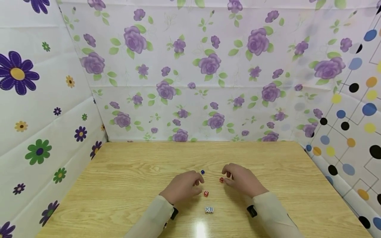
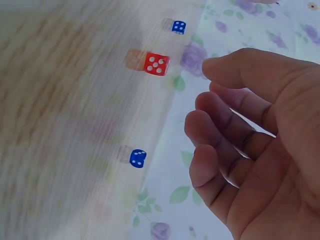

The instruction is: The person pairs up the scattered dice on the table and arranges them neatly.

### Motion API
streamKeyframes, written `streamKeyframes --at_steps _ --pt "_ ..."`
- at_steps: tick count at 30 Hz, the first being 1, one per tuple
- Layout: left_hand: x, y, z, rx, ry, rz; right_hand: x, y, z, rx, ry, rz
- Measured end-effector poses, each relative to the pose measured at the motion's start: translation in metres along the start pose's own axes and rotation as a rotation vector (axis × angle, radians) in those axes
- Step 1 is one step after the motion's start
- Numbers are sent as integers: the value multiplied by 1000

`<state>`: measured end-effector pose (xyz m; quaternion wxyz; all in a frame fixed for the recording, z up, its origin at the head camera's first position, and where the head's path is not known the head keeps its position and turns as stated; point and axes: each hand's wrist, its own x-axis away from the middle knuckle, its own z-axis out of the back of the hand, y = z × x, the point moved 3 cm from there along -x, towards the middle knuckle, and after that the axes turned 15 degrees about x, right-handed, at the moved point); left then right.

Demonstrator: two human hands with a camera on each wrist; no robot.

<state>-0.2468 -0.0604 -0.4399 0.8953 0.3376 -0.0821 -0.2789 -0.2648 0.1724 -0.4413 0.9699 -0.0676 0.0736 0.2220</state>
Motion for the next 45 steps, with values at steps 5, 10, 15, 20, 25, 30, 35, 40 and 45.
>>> streamKeyframes --at_steps 5,10,15,20,25,30,35,40,45 --pt "-5 1 -2 9 -43 -22 -4 1 -6 -12 -54 -13" --pt "-7 0 -7 17 -63 -23 -6 -1 -14 -4 -85 -10" --pt "-9 1 -12 12 -70 -25 -6 -2 -18 43 -79 -16" --pt "-10 2 -15 21 -93 -16 -6 -3 -19 49 -78 -9" --pt "-10 0 -18 32 -107 0 -8 -3 -23 47 -70 -1" --pt "-9 0 -18 39 -101 3 -10 -3 -25 49 -65 -4" --pt "-10 0 -18 38 -95 0 -9 -1 -24 41 -74 -18" --pt "-10 1 -16 51 -88 0 -8 -1 -21 37 -75 -21" --pt "-10 -1 -12 48 -57 -13 -7 0 -17 34 -59 -22"
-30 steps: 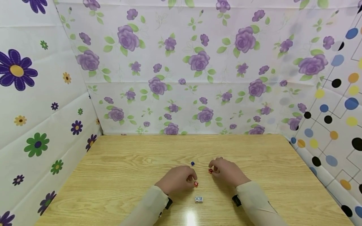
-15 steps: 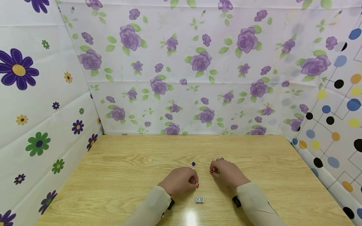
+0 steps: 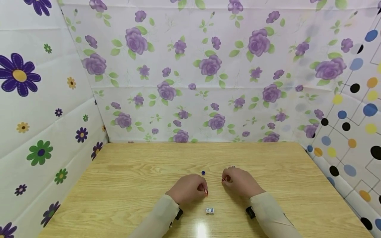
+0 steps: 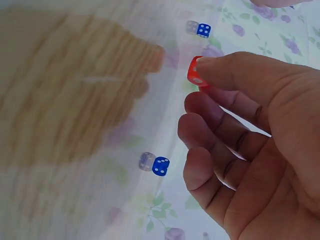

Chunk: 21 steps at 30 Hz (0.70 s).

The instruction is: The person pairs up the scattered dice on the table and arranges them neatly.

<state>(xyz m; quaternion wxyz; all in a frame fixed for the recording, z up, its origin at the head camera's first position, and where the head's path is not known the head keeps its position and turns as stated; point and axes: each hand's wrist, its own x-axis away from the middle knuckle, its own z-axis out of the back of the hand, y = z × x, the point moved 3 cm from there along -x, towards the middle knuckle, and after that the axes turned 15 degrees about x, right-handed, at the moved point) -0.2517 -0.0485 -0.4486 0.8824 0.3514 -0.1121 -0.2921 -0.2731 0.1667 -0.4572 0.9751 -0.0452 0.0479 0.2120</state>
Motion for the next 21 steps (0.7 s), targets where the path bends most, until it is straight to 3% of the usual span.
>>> streamKeyframes --at_steps 8,21 --pt "-2 -5 7 -51 76 -38 2 -1 5 10 67 59" --pt "-1 -11 18 -15 110 -28 2 -3 9 -11 110 120"
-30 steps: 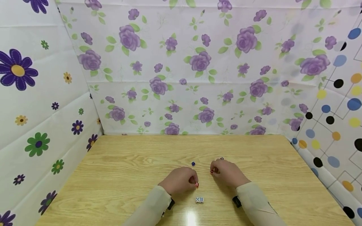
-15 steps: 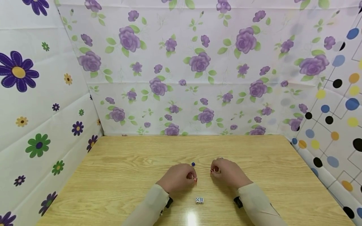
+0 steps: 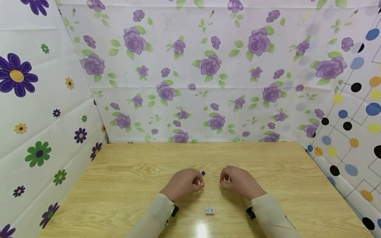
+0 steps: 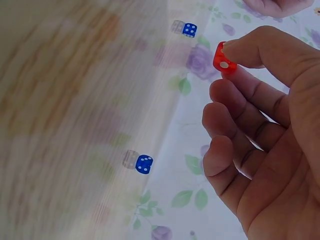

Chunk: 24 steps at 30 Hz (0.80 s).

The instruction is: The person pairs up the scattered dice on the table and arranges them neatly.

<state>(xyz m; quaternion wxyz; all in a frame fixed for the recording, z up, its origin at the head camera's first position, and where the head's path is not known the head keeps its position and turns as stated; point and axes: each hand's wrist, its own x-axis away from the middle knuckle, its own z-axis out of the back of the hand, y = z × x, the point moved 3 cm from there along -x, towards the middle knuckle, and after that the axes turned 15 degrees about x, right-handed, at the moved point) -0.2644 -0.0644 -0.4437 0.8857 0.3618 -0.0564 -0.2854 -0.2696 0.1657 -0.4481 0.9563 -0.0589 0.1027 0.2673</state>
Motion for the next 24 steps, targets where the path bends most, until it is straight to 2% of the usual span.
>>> streamKeyframes --at_steps 10,24 --pt "3 3 6 36 15 17 0 -5 2 3 1 10" --pt "1 0 4 27 24 10 0 -12 3 15 11 14"
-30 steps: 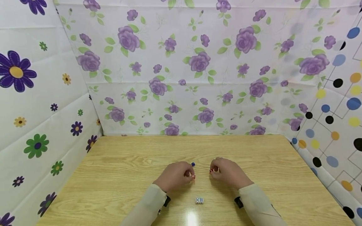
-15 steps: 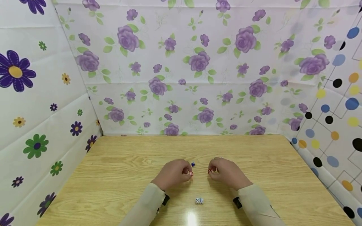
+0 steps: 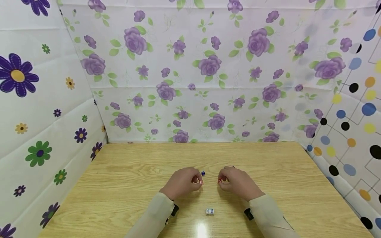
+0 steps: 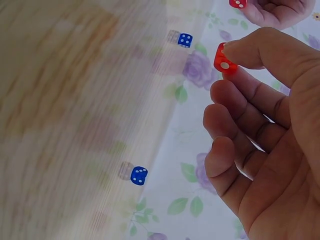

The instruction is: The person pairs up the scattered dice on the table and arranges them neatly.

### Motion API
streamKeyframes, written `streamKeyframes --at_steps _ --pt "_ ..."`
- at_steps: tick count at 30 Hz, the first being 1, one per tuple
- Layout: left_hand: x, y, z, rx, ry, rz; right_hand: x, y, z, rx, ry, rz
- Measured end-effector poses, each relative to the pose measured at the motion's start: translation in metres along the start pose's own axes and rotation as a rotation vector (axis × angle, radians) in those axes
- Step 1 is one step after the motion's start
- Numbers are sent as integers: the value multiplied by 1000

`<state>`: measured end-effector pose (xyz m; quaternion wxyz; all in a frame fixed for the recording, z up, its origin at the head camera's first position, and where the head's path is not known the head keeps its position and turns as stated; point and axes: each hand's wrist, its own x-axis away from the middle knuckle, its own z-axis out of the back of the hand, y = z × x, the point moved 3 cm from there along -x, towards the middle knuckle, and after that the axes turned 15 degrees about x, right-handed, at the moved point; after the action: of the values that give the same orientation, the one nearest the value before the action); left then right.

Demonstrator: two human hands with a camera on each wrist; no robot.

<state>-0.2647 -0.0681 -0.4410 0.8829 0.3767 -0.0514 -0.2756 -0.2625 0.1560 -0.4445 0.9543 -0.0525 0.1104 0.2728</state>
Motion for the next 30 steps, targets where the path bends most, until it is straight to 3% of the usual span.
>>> streamKeyframes --at_steps 15,30 --pt "-4 0 -5 -5 -14 17 -2 -4 -6 9 -10 2" --pt "-2 4 -12 -33 -13 -2 -1 -10 -11 27 19 61"
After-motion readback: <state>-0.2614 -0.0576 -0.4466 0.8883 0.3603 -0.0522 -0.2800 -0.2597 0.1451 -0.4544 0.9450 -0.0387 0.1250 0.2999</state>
